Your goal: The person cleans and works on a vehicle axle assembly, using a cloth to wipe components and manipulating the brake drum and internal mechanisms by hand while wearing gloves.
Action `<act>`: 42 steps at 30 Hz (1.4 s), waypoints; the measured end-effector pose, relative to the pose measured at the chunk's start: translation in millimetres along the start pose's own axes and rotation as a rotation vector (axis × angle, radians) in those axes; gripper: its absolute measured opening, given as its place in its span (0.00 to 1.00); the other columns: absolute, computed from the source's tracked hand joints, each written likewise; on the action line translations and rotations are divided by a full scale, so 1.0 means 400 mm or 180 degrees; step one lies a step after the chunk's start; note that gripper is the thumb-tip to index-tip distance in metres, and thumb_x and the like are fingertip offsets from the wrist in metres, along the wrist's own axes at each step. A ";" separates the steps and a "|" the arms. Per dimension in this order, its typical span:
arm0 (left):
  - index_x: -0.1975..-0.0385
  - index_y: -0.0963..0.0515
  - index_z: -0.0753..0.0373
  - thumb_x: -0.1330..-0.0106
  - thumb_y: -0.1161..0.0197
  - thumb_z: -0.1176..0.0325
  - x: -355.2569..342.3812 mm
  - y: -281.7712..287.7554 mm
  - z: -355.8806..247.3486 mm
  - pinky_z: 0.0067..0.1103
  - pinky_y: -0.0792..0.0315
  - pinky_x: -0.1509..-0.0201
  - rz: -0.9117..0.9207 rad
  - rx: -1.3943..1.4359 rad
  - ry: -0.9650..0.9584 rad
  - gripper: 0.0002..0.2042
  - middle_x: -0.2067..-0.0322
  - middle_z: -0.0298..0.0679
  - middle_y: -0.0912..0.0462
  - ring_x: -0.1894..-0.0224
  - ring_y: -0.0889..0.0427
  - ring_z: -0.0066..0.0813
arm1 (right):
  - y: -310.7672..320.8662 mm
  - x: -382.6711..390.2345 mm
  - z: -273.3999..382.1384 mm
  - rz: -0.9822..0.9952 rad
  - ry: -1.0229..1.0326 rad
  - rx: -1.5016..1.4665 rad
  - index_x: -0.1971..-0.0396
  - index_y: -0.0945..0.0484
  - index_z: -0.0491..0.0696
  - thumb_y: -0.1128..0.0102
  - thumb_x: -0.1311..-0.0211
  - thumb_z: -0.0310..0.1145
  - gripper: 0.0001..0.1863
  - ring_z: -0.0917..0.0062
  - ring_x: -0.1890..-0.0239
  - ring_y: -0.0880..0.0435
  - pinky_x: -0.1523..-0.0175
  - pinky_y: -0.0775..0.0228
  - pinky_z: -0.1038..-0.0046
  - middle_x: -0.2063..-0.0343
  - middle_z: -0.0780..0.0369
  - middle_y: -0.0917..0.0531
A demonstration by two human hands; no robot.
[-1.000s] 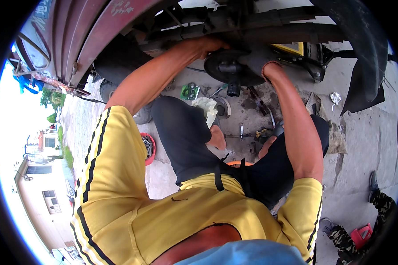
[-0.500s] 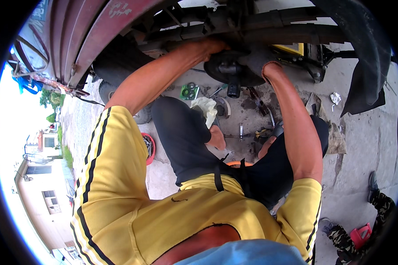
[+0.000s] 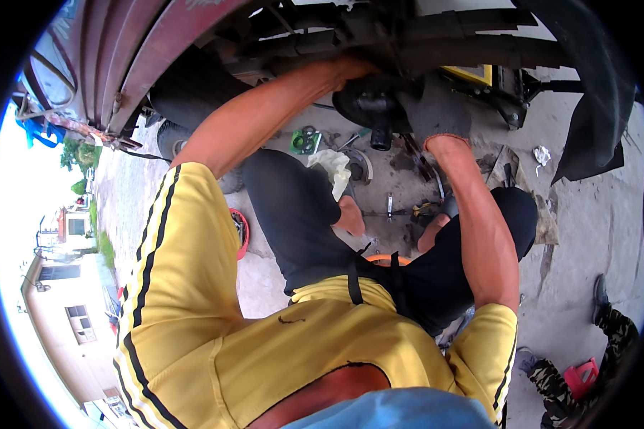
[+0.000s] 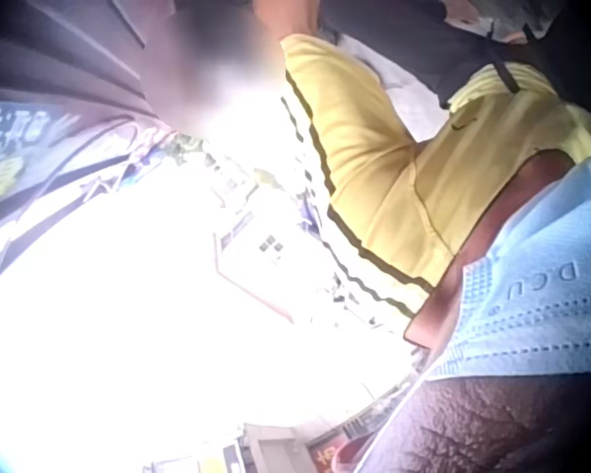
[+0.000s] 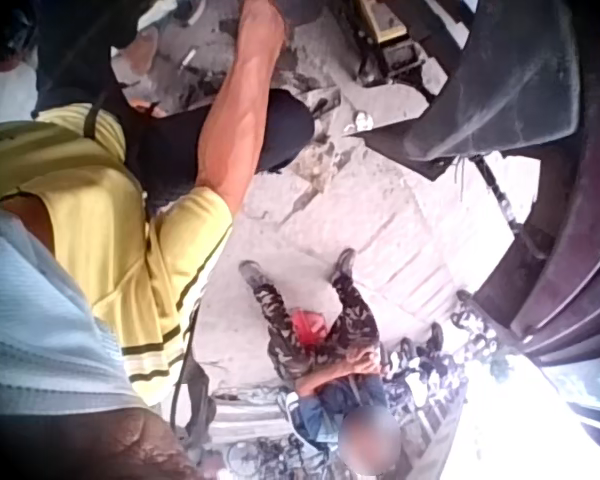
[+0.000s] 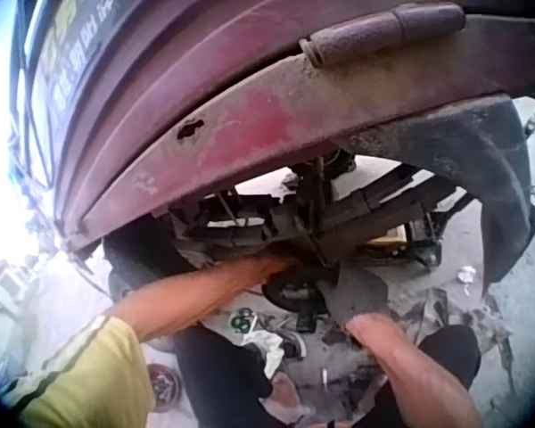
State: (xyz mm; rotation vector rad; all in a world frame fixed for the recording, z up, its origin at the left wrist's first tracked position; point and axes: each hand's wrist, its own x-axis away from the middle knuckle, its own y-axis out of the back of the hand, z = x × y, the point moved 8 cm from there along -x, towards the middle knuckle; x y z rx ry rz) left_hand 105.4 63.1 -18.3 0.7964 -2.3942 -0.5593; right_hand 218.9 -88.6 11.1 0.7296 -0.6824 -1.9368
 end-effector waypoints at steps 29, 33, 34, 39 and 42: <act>0.47 0.23 0.64 0.34 0.39 0.64 0.037 0.033 0.001 0.23 0.25 0.45 -0.0388 -0.0008 0.0411 0.18 0.51 0.42 0.18 0.52 0.18 0.28 | -0.227 -0.021 -0.028 0.0075 0.0567 -0.0864 0.54 0.19 0.55 0.45 0.43 0.50 0.21 0.55 0.53 0.20 0.47 0.30 0.62 0.57 0.50 0.18; 0.48 0.22 0.64 0.33 0.40 0.63 0.043 0.041 0.029 0.23 0.26 0.44 -0.0389 -0.0023 0.0310 0.17 0.51 0.43 0.18 0.51 0.19 0.30 | -0.238 -0.019 -0.043 0.0220 0.0213 -0.1358 0.53 0.19 0.48 0.42 0.47 0.56 0.29 0.55 0.47 0.22 0.43 0.32 0.61 0.52 0.49 0.19; 0.48 0.22 0.64 0.33 0.40 0.62 0.051 0.047 0.043 0.23 0.27 0.43 -0.0411 0.0009 0.0252 0.17 0.51 0.43 0.18 0.51 0.19 0.30 | -0.242 -0.020 -0.040 0.0336 0.0037 -0.1363 0.53 0.19 0.47 0.42 0.47 0.55 0.29 0.55 0.47 0.22 0.43 0.32 0.61 0.51 0.48 0.20; 0.46 0.23 0.65 0.32 0.40 0.58 0.046 0.070 0.070 0.23 0.33 0.35 -0.0506 0.0122 -0.0245 0.20 0.45 0.45 0.23 0.43 0.24 0.31 | -0.261 -0.033 -0.060 0.0082 0.0266 -0.1019 0.56 0.18 0.49 0.45 0.42 0.50 0.23 0.56 0.51 0.21 0.44 0.33 0.62 0.55 0.51 0.18; 0.44 0.24 0.63 0.32 0.40 0.56 0.061 0.075 0.057 0.23 0.36 0.33 -0.0441 -0.0091 -0.0306 0.22 0.43 0.44 0.24 0.41 0.26 0.31 | -0.227 -0.021 -0.032 0.0140 0.0231 -0.1303 0.55 0.18 0.48 0.44 0.43 0.50 0.24 0.56 0.51 0.21 0.44 0.33 0.63 0.55 0.51 0.18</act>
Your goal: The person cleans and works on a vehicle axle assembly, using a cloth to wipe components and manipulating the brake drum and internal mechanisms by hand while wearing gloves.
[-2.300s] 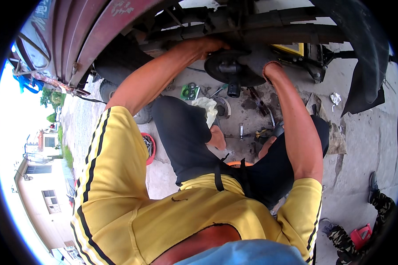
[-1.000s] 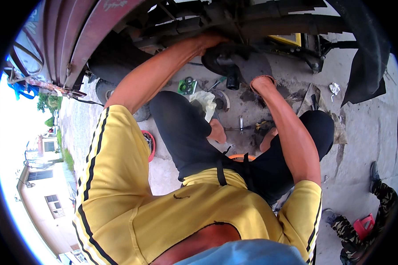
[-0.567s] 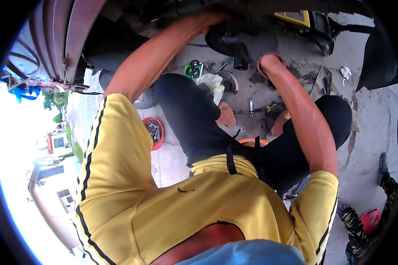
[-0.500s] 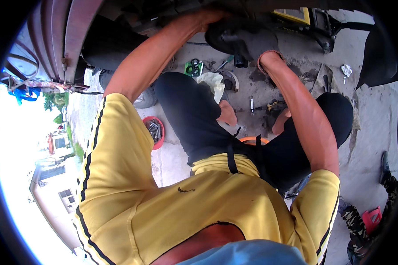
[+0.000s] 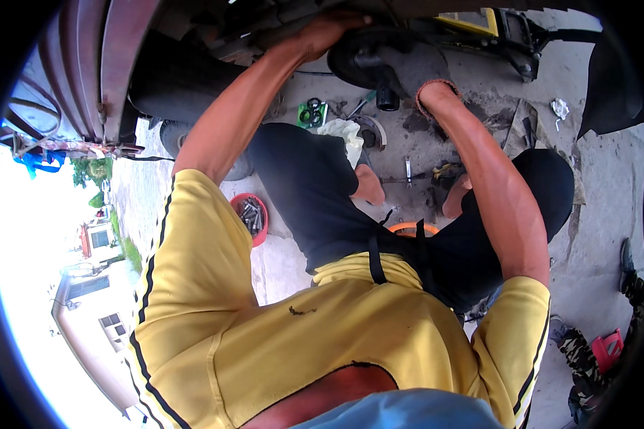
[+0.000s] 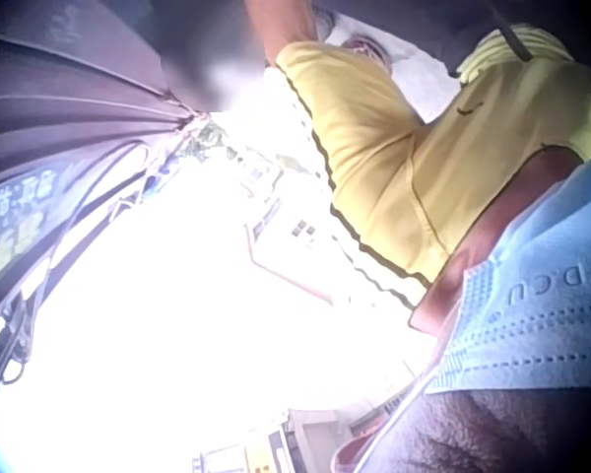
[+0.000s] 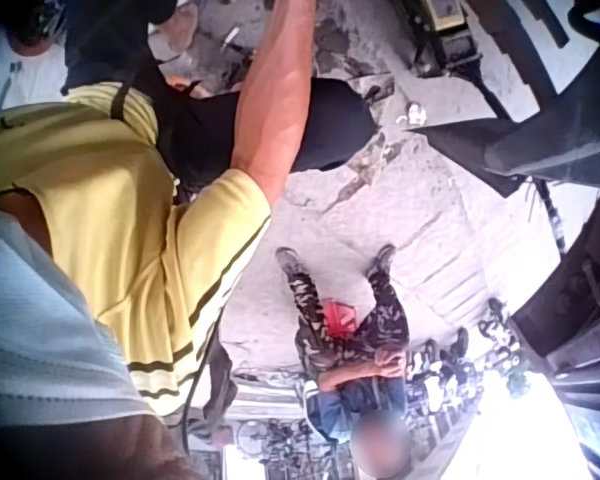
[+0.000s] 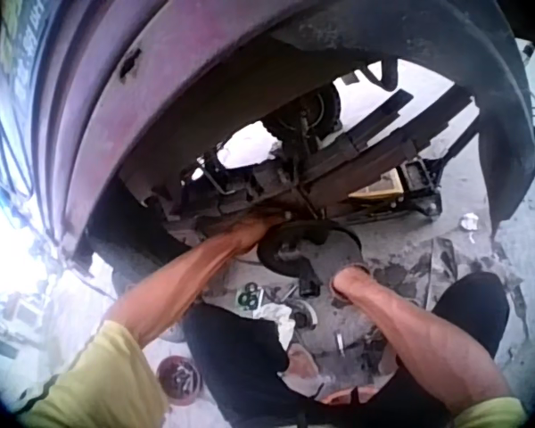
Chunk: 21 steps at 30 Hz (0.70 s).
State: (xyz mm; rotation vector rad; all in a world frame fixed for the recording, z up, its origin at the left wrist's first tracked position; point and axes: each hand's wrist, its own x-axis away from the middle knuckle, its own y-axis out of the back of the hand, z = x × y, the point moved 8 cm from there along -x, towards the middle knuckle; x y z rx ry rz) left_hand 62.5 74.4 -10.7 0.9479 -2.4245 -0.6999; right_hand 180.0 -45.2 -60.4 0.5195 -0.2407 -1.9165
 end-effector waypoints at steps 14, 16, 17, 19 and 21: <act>0.50 0.20 0.64 0.35 0.38 0.60 0.002 -0.008 -0.063 0.24 0.30 0.43 -0.0028 -0.0374 -0.0235 0.18 0.53 0.42 0.17 0.51 0.21 0.32 | 0.008 0.023 0.050 0.0330 0.0038 -0.0473 0.54 0.18 0.50 0.37 0.50 0.59 0.31 0.59 0.52 0.19 0.46 0.30 0.64 0.54 0.53 0.17; 0.49 0.20 0.65 0.35 0.38 0.59 -0.008 -0.018 -0.057 0.24 0.31 0.41 0.0093 -0.0124 -0.0126 0.19 0.51 0.43 0.18 0.50 0.22 0.32 | -0.007 0.018 0.026 0.0247 -0.0107 -0.0593 0.53 0.18 0.50 0.36 0.50 0.58 0.31 0.60 0.51 0.19 0.46 0.30 0.64 0.54 0.54 0.17; 0.49 0.21 0.65 0.34 0.39 0.58 -0.010 -0.020 -0.051 0.24 0.32 0.40 0.0148 -0.0002 -0.0069 0.20 0.50 0.43 0.18 0.49 0.22 0.32 | 0.000 0.019 0.034 0.0132 -0.0020 -0.0531 0.55 0.17 0.49 0.35 0.50 0.55 0.28 0.63 0.54 0.19 0.47 0.30 0.66 0.56 0.55 0.16; 0.48 0.21 0.64 0.35 0.38 0.58 -0.010 -0.012 -0.052 0.24 0.32 0.40 0.0084 -0.0110 -0.0087 0.20 0.48 0.44 0.19 0.48 0.23 0.33 | 0.016 0.025 0.052 -0.0102 0.0145 -0.0413 0.58 0.16 0.48 0.33 0.49 0.49 0.23 0.69 0.60 0.18 0.50 0.29 0.69 0.60 0.57 0.15; 0.48 0.21 0.64 0.35 0.38 0.59 -0.005 -0.009 -0.046 0.25 0.32 0.40 -0.0028 -0.0250 0.0066 0.20 0.47 0.44 0.20 0.46 0.24 0.33 | 0.001 0.027 0.037 0.0047 -0.0111 -0.0571 0.58 0.17 0.47 0.34 0.49 0.50 0.24 0.68 0.59 0.18 0.51 0.30 0.68 0.60 0.56 0.15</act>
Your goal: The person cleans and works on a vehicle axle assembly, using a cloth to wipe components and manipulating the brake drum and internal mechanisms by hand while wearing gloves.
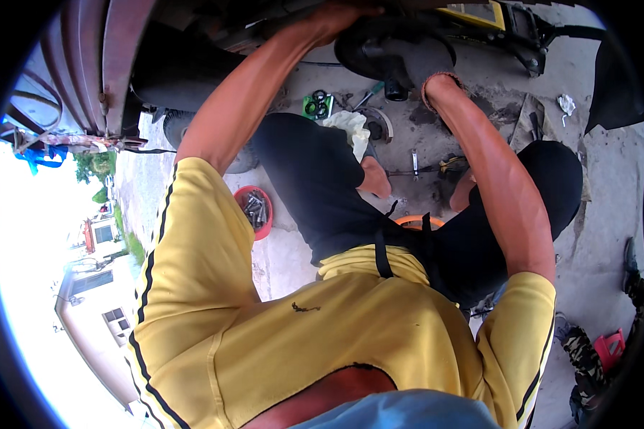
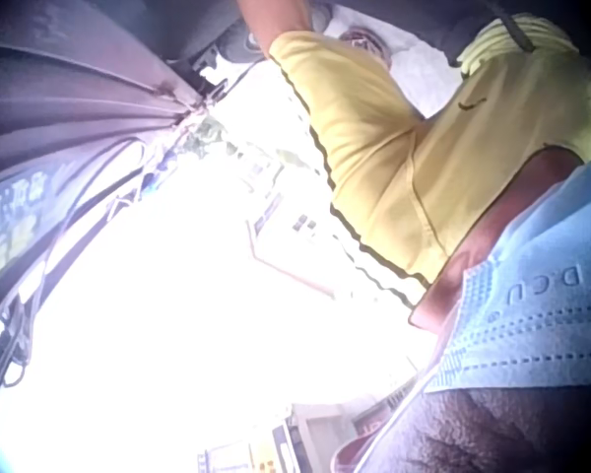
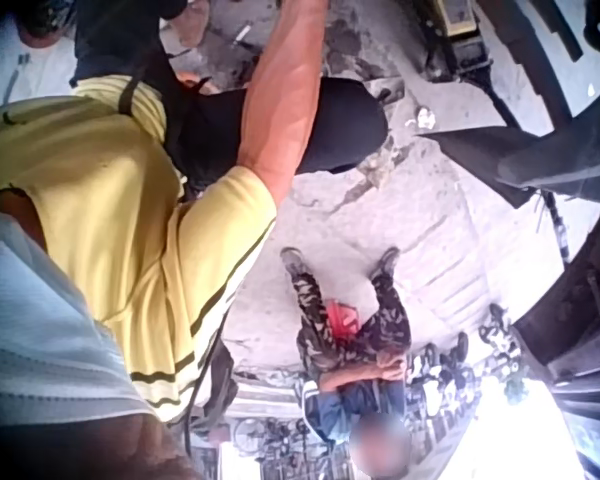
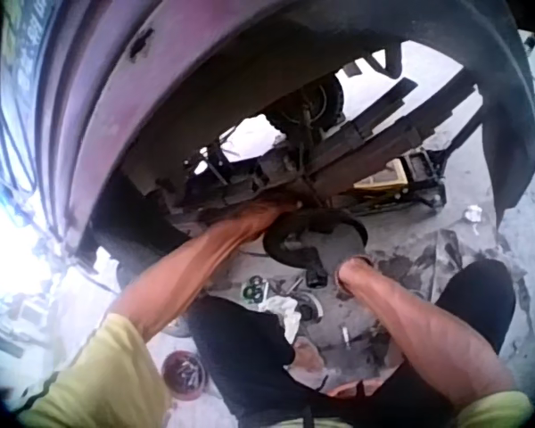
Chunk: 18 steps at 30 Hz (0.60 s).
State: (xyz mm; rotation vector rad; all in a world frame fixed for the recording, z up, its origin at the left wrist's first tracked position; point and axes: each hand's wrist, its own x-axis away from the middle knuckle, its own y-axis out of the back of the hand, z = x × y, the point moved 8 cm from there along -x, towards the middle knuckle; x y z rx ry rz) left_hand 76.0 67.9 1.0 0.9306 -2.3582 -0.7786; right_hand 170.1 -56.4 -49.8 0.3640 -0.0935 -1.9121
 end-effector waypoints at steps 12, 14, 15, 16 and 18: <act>0.50 0.21 0.65 0.33 0.43 0.68 -0.065 -0.042 0.100 0.25 0.21 0.51 0.0443 0.1162 0.0890 0.14 0.54 0.44 0.17 0.57 0.16 0.32 | -0.003 -0.001 -0.018 -0.0113 -0.0106 0.0148 0.56 0.17 0.48 0.36 0.49 0.54 0.27 0.62 0.55 0.19 0.48 0.32 0.64 0.58 0.53 0.16; 0.50 0.21 0.65 0.32 0.44 0.70 -0.077 -0.054 0.099 0.25 0.20 0.52 0.0786 0.1365 0.0867 0.13 0.55 0.44 0.16 0.58 0.16 0.32 | 0.006 -0.009 -0.002 0.0015 0.0055 0.0302 0.56 0.17 0.49 0.37 0.48 0.55 0.27 0.60 0.54 0.19 0.47 0.32 0.63 0.57 0.52 0.16; 0.50 0.22 0.65 0.32 0.44 0.69 -0.083 -0.060 0.104 0.26 0.22 0.50 0.0887 0.1315 0.0914 0.14 0.54 0.45 0.17 0.55 0.17 0.32 | 0.009 -0.015 0.007 0.0100 0.0207 0.0392 0.56 0.17 0.49 0.37 0.47 0.55 0.27 0.60 0.54 0.19 0.47 0.32 0.62 0.56 0.52 0.17; 0.49 0.22 0.66 0.31 0.45 0.69 -0.087 -0.065 0.106 0.26 0.23 0.47 0.0984 0.1260 0.0961 0.15 0.52 0.45 0.17 0.53 0.17 0.33 | 0.010 -0.021 0.013 0.0184 0.0362 0.0478 0.56 0.17 0.50 0.38 0.47 0.56 0.27 0.59 0.53 0.20 0.46 0.32 0.61 0.56 0.51 0.17; 0.46 0.24 0.65 0.32 0.43 0.66 -0.097 -0.063 0.104 0.26 0.25 0.42 0.1010 0.1277 0.0916 0.17 0.50 0.46 0.19 0.50 0.18 0.33 | 0.033 -0.035 0.013 0.0109 0.0443 0.1201 0.53 0.18 0.51 0.39 0.45 0.55 0.27 0.56 0.51 0.20 0.45 0.31 0.61 0.55 0.51 0.17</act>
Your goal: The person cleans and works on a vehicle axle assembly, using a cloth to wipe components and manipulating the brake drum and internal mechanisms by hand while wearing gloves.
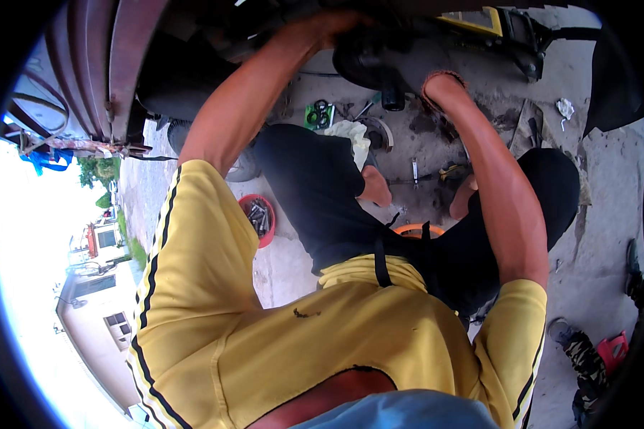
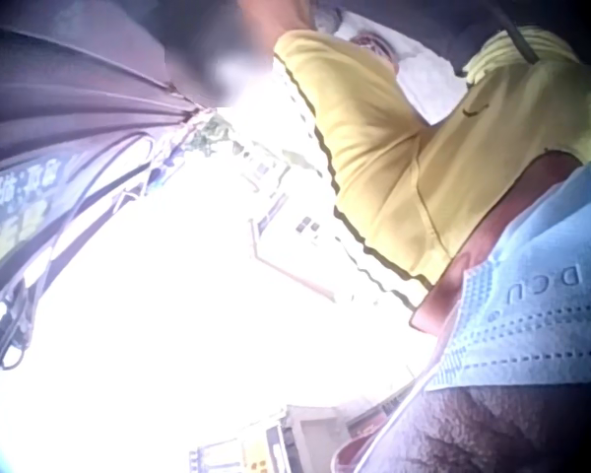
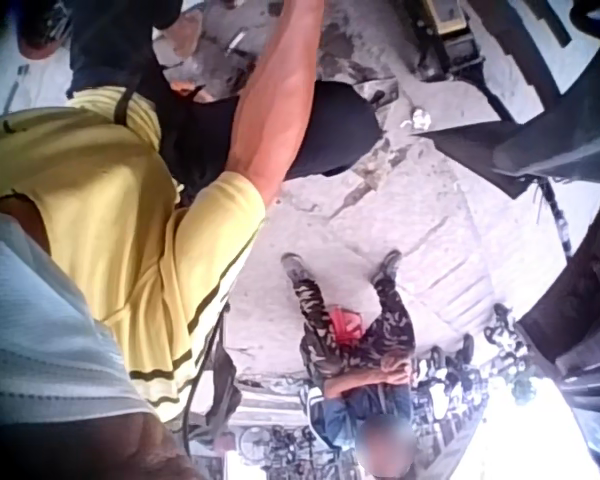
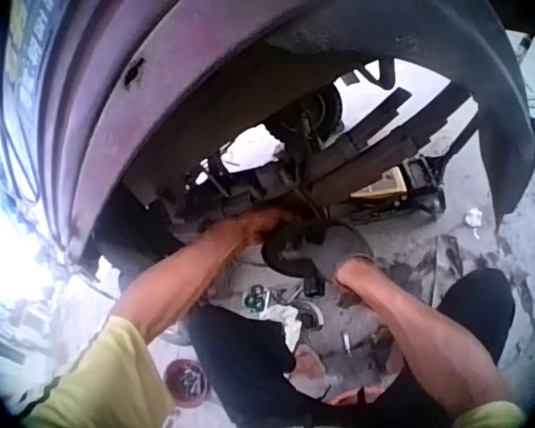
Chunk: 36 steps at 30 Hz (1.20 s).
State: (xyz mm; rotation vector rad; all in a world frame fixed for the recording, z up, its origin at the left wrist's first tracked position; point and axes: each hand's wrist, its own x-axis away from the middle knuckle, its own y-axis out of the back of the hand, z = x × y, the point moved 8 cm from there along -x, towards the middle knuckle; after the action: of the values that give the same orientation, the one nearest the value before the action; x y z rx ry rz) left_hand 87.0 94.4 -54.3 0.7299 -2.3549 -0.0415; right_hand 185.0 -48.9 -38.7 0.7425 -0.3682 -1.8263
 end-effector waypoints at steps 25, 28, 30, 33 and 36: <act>0.45 0.25 0.66 0.34 0.44 0.71 0.160 -0.019 -0.063 0.26 0.39 0.32 -0.1075 -0.0815 -0.0780 0.18 0.42 0.47 0.25 0.39 0.29 0.35 | 0.070 -0.199 0.013 0.0726 0.0464 0.0244 0.50 0.20 0.46 0.40 0.45 0.48 0.26 0.63 0.48 0.20 0.43 0.31 0.66 0.48 0.53 0.19; 0.44 0.25 0.65 0.34 0.44 0.70 0.169 -0.008 -0.051 0.25 0.39 0.32 -0.1097 -0.0713 -0.0759 0.18 0.41 0.47 0.25 0.39 0.28 0.35 | 0.064 -0.182 0.058 0.0574 0.0515 -0.0068 0.50 0.20 0.45 0.40 0.44 0.49 0.27 0.62 0.50 0.19 0.44 0.30 0.65 0.50 0.51 0.19; 0.44 0.24 0.65 0.35 0.43 0.69 0.168 -0.002 -0.050 0.25 0.39 0.32 -0.1127 -0.0617 -0.0789 0.19 0.41 0.47 0.26 0.40 0.28 0.35 | 0.047 -0.195 0.049 0.0611 0.0689 0.0087 0.53 0.19 0.43 0.40 0.43 0.47 0.25 0.60 0.54 0.17 0.49 0.28 0.65 0.54 0.48 0.18; 0.45 0.24 0.65 0.36 0.41 0.69 0.156 -0.017 -0.057 0.25 0.38 0.32 -0.1141 -0.0435 -0.0781 0.19 0.41 0.47 0.26 0.40 0.27 0.35 | 0.030 -0.212 0.008 0.0629 0.0566 0.0336 0.53 0.19 0.44 0.41 0.44 0.49 0.26 0.60 0.53 0.18 0.48 0.28 0.65 0.53 0.48 0.18; 0.45 0.24 0.66 0.37 0.39 0.70 0.163 -0.003 -0.039 0.25 0.38 0.32 -0.1122 -0.0198 -0.0668 0.19 0.41 0.47 0.25 0.40 0.27 0.36 | 0.021 -0.206 0.030 0.0745 0.0368 0.0449 0.52 0.19 0.46 0.42 0.44 0.51 0.27 0.60 0.51 0.18 0.46 0.29 0.64 0.51 0.49 0.19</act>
State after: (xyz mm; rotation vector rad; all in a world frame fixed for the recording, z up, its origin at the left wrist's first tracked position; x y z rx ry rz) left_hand 56.4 62.5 -3.9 1.1490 -2.3770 -0.3579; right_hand 202.1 23.0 0.8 0.8605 -0.4906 -1.5423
